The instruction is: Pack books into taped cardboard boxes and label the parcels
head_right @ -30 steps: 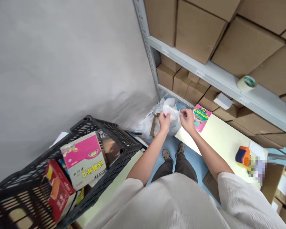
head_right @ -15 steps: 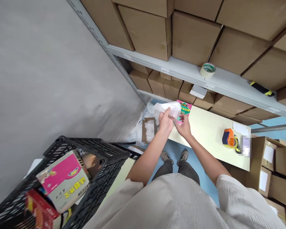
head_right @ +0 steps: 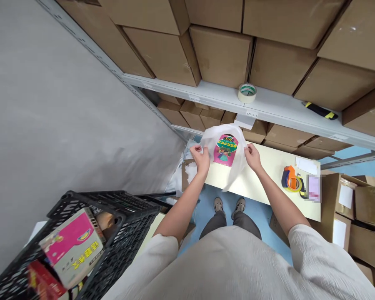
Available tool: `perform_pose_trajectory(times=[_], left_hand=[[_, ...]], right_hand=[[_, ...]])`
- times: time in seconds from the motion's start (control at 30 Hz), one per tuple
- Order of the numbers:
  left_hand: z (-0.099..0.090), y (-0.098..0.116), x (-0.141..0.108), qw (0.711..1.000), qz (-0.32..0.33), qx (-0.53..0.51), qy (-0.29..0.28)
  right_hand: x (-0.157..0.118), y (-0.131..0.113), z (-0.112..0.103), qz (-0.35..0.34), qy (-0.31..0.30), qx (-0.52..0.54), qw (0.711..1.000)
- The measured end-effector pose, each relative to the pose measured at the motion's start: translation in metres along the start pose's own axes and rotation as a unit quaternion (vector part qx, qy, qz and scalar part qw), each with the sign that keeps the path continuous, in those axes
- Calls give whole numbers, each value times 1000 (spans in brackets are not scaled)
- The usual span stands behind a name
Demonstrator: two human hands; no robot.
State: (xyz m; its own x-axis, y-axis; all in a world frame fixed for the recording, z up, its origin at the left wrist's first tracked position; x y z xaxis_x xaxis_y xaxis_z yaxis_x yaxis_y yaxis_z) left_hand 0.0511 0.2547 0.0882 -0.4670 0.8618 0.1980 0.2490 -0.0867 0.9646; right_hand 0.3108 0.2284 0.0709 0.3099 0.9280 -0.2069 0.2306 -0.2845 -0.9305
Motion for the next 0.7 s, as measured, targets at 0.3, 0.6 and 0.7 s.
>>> perform_pose_trajectory(times=[0.3, 0.6, 0.7], left_hand=[[35, 5, 15, 773, 410, 258, -409], [3, -67, -24, 630, 388, 292, -606], [4, -80, -25, 652, 371, 303, -588]], right_hand=[[-6, 22, -33, 13, -68, -142, 987], [-1, 73, -23, 111, -62, -332, 935], [-1, 87, -11, 117, -75, -341, 930]])
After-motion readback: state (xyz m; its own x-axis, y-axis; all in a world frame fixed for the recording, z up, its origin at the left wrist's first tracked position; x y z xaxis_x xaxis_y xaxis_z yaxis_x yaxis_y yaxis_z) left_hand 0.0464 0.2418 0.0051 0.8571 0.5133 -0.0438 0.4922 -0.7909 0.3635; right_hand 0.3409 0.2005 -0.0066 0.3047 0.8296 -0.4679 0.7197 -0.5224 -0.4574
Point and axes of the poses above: each hand's wrist, its own x-axis towards the middle knuckle, its own z-axis out of the palm, y = z × x, the point moved 1 cm from there along x, towards the middle knuckle, and after that the axes turned 10 degrees about z, right-handed, at the moved point
